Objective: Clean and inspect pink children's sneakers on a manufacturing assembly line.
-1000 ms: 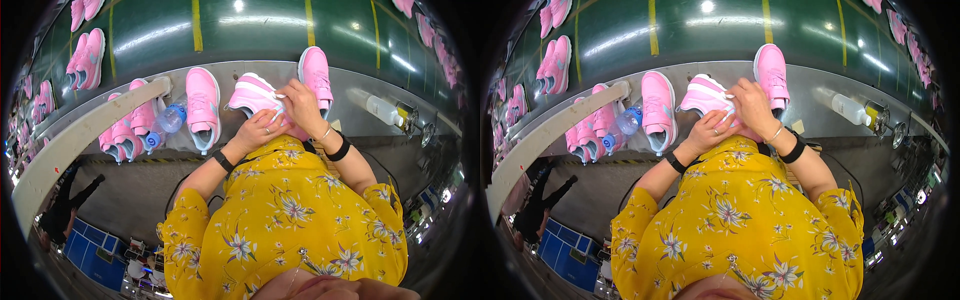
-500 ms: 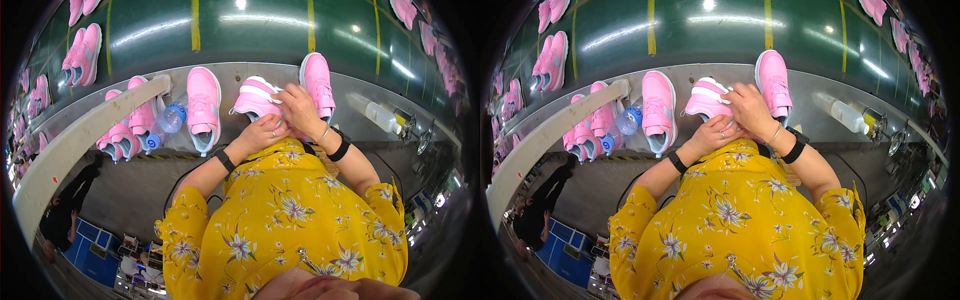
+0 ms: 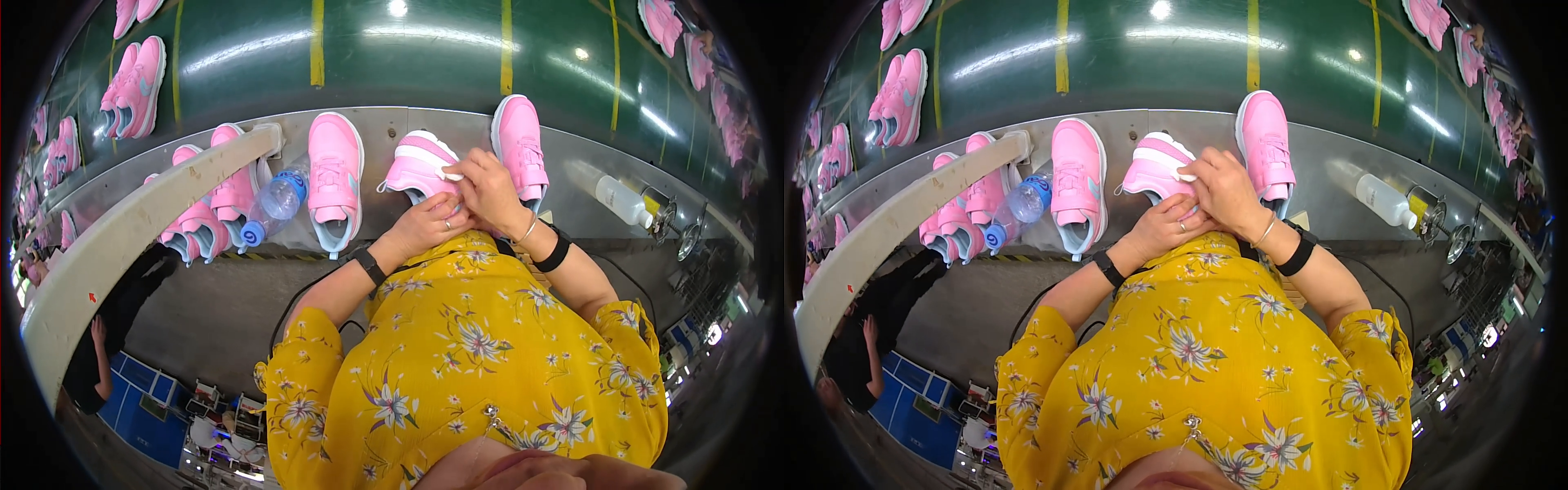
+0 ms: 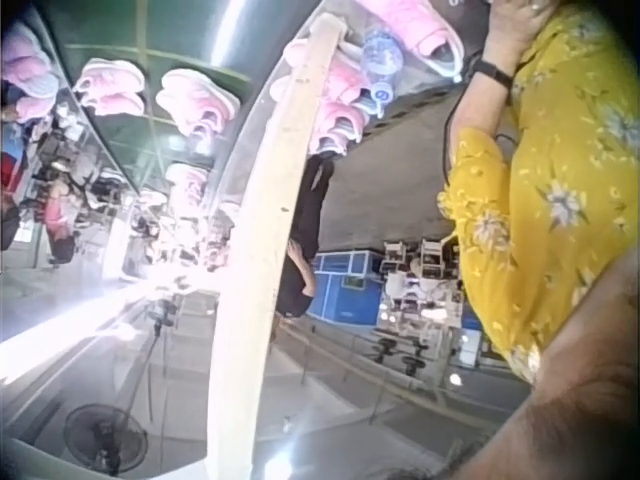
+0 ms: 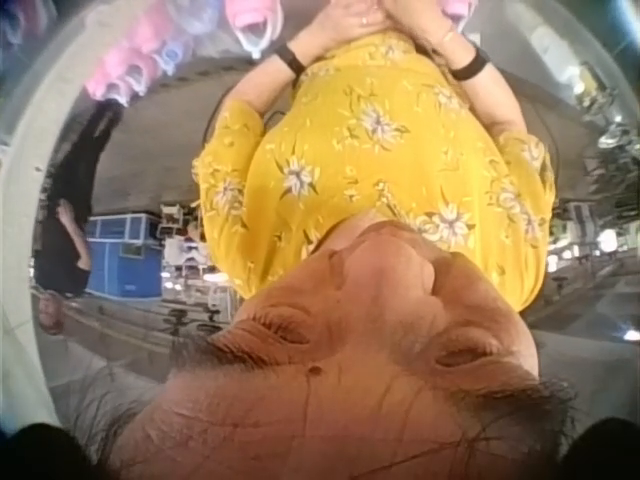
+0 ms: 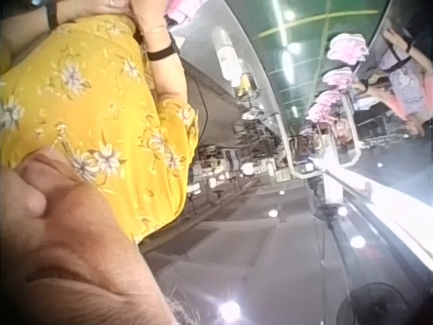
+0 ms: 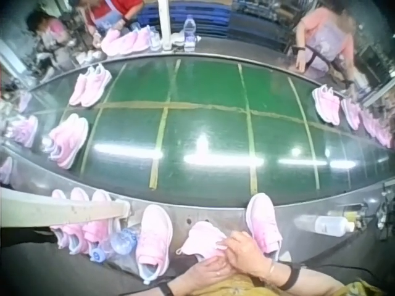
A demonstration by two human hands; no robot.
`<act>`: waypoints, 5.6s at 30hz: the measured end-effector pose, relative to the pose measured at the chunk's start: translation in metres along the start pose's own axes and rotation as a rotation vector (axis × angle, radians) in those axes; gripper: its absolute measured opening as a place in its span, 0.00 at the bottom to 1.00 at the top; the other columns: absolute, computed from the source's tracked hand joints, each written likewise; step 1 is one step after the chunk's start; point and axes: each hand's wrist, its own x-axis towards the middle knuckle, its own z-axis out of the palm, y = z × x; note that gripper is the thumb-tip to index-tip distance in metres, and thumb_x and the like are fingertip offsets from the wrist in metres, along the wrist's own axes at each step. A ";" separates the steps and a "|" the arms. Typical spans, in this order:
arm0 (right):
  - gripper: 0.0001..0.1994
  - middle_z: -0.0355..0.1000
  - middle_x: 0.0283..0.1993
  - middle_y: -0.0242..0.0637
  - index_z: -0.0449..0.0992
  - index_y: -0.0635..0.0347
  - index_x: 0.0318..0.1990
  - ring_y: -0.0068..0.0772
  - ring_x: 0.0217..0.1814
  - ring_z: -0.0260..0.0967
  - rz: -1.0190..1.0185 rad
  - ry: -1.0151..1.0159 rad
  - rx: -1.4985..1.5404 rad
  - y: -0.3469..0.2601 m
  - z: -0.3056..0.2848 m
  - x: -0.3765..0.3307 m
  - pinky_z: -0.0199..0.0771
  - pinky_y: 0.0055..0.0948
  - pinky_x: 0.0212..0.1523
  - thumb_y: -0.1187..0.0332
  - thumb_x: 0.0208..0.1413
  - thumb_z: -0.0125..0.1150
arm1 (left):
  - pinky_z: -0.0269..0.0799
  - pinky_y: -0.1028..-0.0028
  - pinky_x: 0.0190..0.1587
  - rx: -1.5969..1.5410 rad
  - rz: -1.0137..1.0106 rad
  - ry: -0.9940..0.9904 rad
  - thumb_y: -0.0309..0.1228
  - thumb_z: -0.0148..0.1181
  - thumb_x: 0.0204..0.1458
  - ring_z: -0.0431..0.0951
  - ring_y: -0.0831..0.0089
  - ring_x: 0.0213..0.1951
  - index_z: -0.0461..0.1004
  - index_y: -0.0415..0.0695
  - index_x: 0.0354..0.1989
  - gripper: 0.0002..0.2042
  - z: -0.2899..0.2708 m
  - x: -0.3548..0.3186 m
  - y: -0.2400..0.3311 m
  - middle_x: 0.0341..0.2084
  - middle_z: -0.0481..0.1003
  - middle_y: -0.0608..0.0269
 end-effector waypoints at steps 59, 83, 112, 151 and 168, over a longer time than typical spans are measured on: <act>0.23 0.69 0.37 0.50 0.75 0.49 0.51 0.55 0.41 0.66 -0.010 -0.149 -0.228 0.021 -0.001 -0.106 0.66 0.48 0.43 0.67 0.44 0.72 | 0.76 0.69 0.32 -0.717 -1.090 0.184 0.45 0.62 0.59 0.77 0.67 0.29 0.71 0.40 0.60 0.26 0.023 0.036 -0.017 0.37 0.73 0.50; 0.23 0.72 0.50 0.45 0.75 0.49 0.56 0.46 0.53 0.68 0.020 0.147 -0.583 0.169 -0.106 0.149 0.66 0.46 0.50 0.59 0.52 0.71 | 0.70 0.60 0.44 0.575 -1.334 0.663 0.21 0.56 0.47 0.73 0.56 0.39 0.77 0.44 0.44 0.15 -0.149 -0.139 0.020 0.37 0.75 0.58; 0.17 0.69 0.45 0.41 0.74 0.56 0.41 0.48 0.49 0.65 -0.599 -0.205 0.090 -0.050 0.056 0.016 0.68 0.42 0.50 0.66 0.44 0.72 | 0.75 0.62 0.40 0.729 -1.165 0.862 0.21 0.66 0.53 0.78 0.53 0.39 0.76 0.37 0.42 0.09 -0.186 -0.163 0.132 0.38 0.77 0.50; 0.27 0.69 0.63 0.33 0.60 0.52 0.69 0.31 0.61 0.71 0.743 0.187 1.628 0.061 0.002 -0.111 0.73 0.32 0.60 0.67 0.62 0.54 | 0.71 0.68 0.58 -1.444 -1.414 0.423 0.21 0.58 0.52 0.73 0.65 0.60 0.59 0.42 0.69 0.33 -0.044 -0.016 0.003 0.60 0.70 0.57; 0.29 0.66 0.62 0.40 0.66 0.57 0.66 0.38 0.62 0.68 0.651 0.292 1.648 0.044 -0.024 -0.099 0.66 0.35 0.65 0.71 0.53 0.51 | 0.71 0.63 0.60 -1.746 -1.149 0.537 0.24 0.57 0.50 0.75 0.61 0.56 0.58 0.44 0.69 0.34 -0.067 0.013 0.026 0.59 0.70 0.53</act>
